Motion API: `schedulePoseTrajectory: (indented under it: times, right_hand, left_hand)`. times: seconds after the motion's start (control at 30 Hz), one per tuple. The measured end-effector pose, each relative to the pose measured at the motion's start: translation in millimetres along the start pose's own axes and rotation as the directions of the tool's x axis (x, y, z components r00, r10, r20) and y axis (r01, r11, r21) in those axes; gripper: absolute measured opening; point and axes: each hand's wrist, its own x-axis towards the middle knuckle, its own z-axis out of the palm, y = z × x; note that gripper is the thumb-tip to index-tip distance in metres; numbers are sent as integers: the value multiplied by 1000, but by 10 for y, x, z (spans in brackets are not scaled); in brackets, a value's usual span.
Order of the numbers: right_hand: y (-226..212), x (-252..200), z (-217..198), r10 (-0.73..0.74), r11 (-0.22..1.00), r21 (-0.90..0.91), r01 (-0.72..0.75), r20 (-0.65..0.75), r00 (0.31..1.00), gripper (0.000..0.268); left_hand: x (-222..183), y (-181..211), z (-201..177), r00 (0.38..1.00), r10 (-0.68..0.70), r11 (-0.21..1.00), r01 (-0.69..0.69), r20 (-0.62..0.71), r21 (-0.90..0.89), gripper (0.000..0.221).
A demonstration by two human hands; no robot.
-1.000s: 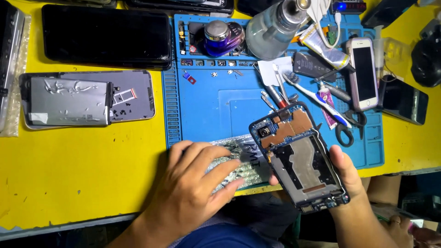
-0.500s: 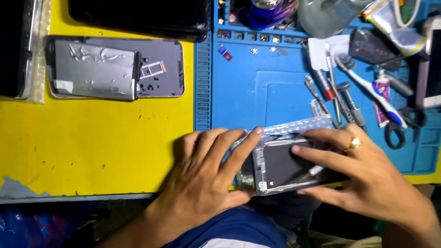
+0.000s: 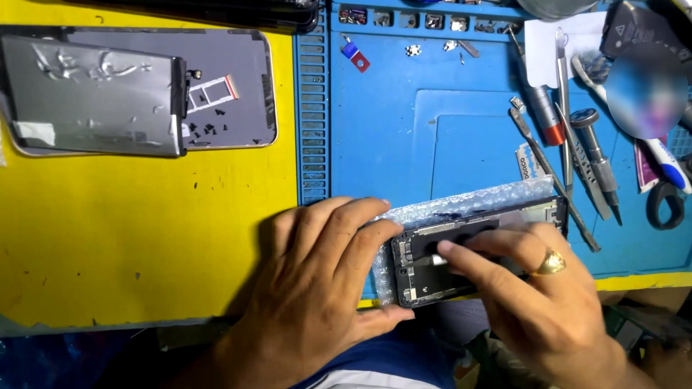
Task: Installing and aligning a new screen assembly onto a mobile phone frame at a repair workstation.
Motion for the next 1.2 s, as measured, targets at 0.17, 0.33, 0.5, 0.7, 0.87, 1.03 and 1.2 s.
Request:
schedulePoseTrajectory:
  times: [0.17, 0.33, 0.5, 0.7, 0.87, 1.03, 1.2]
  right_hand:
    - [-117, 176, 67, 5, 1000, 7, -4, -72, 997, 24]
    - [-120, 239, 70, -25, 1000, -17, 24, -67, 997, 18]
    - [-143, 309, 108, -5, 1000, -8, 4, -77, 997, 16]
    - [-184, 338, 150, 20, 999, -32, -23, -104, 994, 13]
    - [-185, 327, 231, 7, 999, -48, -15, -172, 985, 9]
    - [-198, 294, 258, 44, 997, -50, -54, -183, 982, 10]
    - [-215, 292, 269, 55, 997, -48, -66, -202, 978, 10]
  left_hand:
    - [33, -7, 3, 1000, -12, 1000, 12, 12, 17, 103]
    - [44, -32, 54, 1000, -24, 999, 24, -2, 23, 98]
    - [61, -41, 63, 999, -28, 997, 30, -31, 66, 84]
    - [73, -44, 66, 998, -11, 998, 15, -61, 63, 77]
    - [89, -52, 56, 997, 2, 996, 4, -72, 85, 69]
    - [87, -49, 72, 997, 0, 998, 5, -82, 56, 66]
    - [83, -45, 77, 997, 5, 998, 1, -83, 69, 69]
